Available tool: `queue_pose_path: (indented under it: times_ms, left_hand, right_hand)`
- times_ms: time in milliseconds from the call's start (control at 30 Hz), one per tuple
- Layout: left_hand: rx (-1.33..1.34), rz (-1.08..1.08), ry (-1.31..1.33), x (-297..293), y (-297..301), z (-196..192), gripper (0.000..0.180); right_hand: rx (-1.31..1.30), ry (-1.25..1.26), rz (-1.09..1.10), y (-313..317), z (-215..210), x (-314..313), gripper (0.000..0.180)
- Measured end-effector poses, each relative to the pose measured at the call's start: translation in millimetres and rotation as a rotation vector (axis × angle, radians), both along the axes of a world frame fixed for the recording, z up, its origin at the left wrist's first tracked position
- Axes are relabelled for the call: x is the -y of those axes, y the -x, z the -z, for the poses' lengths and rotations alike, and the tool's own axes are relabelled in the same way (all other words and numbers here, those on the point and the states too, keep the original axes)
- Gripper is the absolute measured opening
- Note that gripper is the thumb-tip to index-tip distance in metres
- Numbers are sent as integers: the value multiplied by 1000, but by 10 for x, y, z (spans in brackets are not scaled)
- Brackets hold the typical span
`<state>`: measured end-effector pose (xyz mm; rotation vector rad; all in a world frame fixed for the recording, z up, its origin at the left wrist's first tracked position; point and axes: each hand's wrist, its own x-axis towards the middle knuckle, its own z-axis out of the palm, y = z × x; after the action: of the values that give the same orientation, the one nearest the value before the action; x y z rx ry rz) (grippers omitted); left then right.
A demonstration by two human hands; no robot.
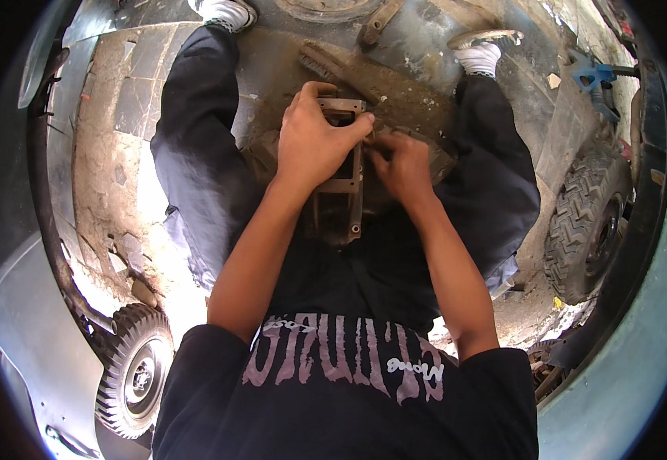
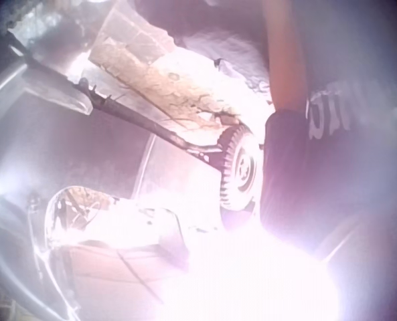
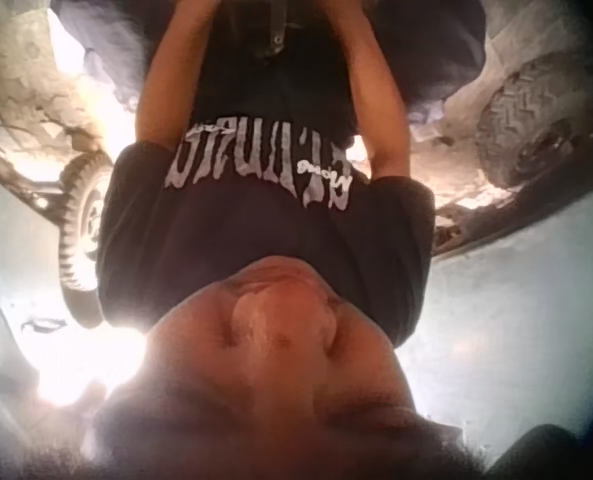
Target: The person sits on the floor and assembles a metal bracket by inserting small pins into its holes. They repeatedly adjust the bracket and insert pins one at a time, occasionally picking up additional pins from the floor.
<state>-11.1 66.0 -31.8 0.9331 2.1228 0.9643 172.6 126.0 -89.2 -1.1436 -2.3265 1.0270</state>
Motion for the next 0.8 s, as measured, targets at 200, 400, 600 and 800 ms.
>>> queue_pose_path:
  times_ms: [200,400,600,800]
  left_hand:
    - [2,0,0,-1,-33,-2,73]
    - [31,-4,1,1,-10,16,72]
    - [15,7,2,6,-17,-1,73]
    - [28,-2,9,5,-23,11,72]
  right_hand:
    - [39,20,-58,-43,-47,14,15]
    - [124,-15,-39,64,-9,-61,27]
    - [77,-62,-76,67,-75,-90,20]
    - [133,39,-207,-7,-85,32,16]
